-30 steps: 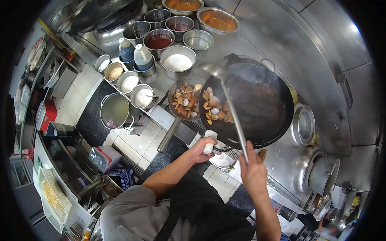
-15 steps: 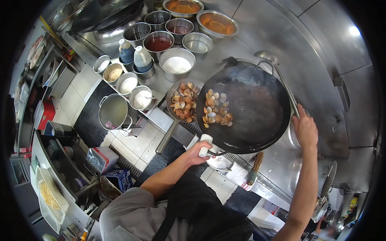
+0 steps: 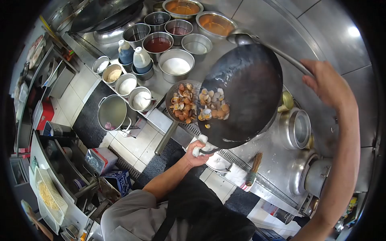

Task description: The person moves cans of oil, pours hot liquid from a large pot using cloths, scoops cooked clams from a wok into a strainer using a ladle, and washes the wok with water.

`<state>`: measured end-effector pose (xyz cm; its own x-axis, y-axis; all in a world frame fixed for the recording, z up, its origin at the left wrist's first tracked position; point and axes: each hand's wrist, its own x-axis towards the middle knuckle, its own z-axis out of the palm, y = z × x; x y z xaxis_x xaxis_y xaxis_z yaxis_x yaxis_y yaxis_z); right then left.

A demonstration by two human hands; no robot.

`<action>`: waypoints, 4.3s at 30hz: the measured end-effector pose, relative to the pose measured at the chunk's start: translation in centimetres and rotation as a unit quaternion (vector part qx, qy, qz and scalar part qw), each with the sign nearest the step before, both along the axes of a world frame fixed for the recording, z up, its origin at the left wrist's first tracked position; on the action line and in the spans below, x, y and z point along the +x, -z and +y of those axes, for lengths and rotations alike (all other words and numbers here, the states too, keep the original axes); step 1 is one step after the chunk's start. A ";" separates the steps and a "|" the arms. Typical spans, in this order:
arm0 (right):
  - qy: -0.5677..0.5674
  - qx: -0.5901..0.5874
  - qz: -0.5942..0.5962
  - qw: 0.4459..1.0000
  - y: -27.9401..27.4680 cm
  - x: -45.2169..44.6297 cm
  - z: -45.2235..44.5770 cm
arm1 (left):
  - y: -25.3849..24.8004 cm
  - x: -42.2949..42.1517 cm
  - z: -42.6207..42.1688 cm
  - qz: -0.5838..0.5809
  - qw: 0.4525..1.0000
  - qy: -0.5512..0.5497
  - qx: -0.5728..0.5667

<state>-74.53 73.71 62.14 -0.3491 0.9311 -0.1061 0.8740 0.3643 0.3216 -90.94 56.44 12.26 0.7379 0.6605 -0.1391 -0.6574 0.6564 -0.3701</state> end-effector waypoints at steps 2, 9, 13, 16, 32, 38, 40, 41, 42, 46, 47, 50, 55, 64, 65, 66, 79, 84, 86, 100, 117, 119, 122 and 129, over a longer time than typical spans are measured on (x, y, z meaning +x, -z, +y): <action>-0.019 0.027 -0.011 0.999 -0.8 -2.0 -0.1 | -2.2 -0.5 0.2 -0.008 1.000 -0.007 -0.017; 0.012 0.046 -0.049 0.998 -2.3 -8.1 -1.2 | -1.4 0.0 0.5 -0.076 0.997 0.001 -0.015; -0.024 0.074 -0.046 0.996 -2.5 -5.2 -0.6 | -0.5 0.7 0.6 -0.076 0.997 0.021 0.015; -0.046 0.087 -0.023 0.995 -2.8 -0.9 -1.3 | 1.4 1.4 0.8 -0.068 0.996 0.026 0.044; 0.167 0.161 0.092 0.968 15.0 13.4 -11.0 | -2.1 2.5 1.2 0.238 0.956 0.083 0.152; 0.262 0.104 0.315 0.906 17.7 9.2 -16.7 | -2.1 3.5 1.3 0.256 0.952 0.088 0.147; 0.334 0.003 0.458 0.824 19.1 7.3 -19.7 | -2.0 3.8 1.7 0.274 0.944 0.098 0.154; 0.355 -0.046 0.527 0.771 19.9 6.8 -20.4 | -2.6 3.8 1.9 0.275 0.945 0.096 0.150; 0.367 -0.101 0.570 0.728 20.2 6.3 -20.4 | -3.3 3.8 2.1 0.277 0.945 0.095 0.147; 0.424 -0.244 0.610 0.623 22.9 5.7 -20.3 | -4.3 3.8 2.5 0.268 0.946 0.089 0.157; 0.438 -0.273 0.604 0.607 23.3 5.2 -20.4 | -4.3 3.5 2.3 0.265 0.946 0.091 0.164; 0.470 -0.302 0.619 0.553 22.7 3.6 -20.6 | -3.6 3.6 2.2 0.271 0.945 0.095 0.157; 0.458 -0.348 0.639 0.510 20.9 1.3 -21.0 | -2.8 3.8 2.1 0.288 0.943 0.097 0.135; 0.162 -0.186 0.425 0.871 23.9 0.2 -20.3 | -2.7 3.7 2.2 0.279 0.946 0.087 0.141; 0.084 -0.122 0.411 0.900 24.9 0.7 -20.5 | -2.8 3.7 2.3 0.281 0.945 0.088 0.144; 0.075 -0.099 0.404 0.906 25.2 0.9 -20.5 | -2.9 3.6 2.3 0.282 0.944 0.089 0.146; 0.433 -0.269 0.528 0.680 21.7 3.8 -22.9 | -4.1 3.4 3.3 0.282 0.948 0.081 0.122; 0.513 -0.309 0.627 0.498 19.6 1.3 -22.1 | -4.3 4.0 3.6 0.320 0.935 0.098 0.117; 0.502 -0.323 0.640 0.484 19.1 0.7 -21.9 | -3.8 4.4 3.5 0.303 0.941 0.089 0.119; 0.236 -0.109 0.418 0.870 23.8 2.8 -22.6 | -4.4 4.2 3.8 0.306 0.941 0.084 0.119; 0.512 -0.310 0.694 0.399 19.1 2.8 -22.7 | -3.9 5.3 3.9 0.341 0.928 0.081 0.124; 0.498 -0.323 0.708 0.382 18.5 2.3 -22.6 | -4.7 5.3 3.8 0.333 0.933 0.067 0.122; 0.484 -0.356 0.681 0.419 17.5 0.5 -21.8 | -4.8 5.3 3.8 0.299 0.937 0.047 0.174; 0.101 -0.112 0.409 0.900 24.9 1.6 -21.1 | -6.3 5.8 4.1 0.342 0.927 0.035 0.152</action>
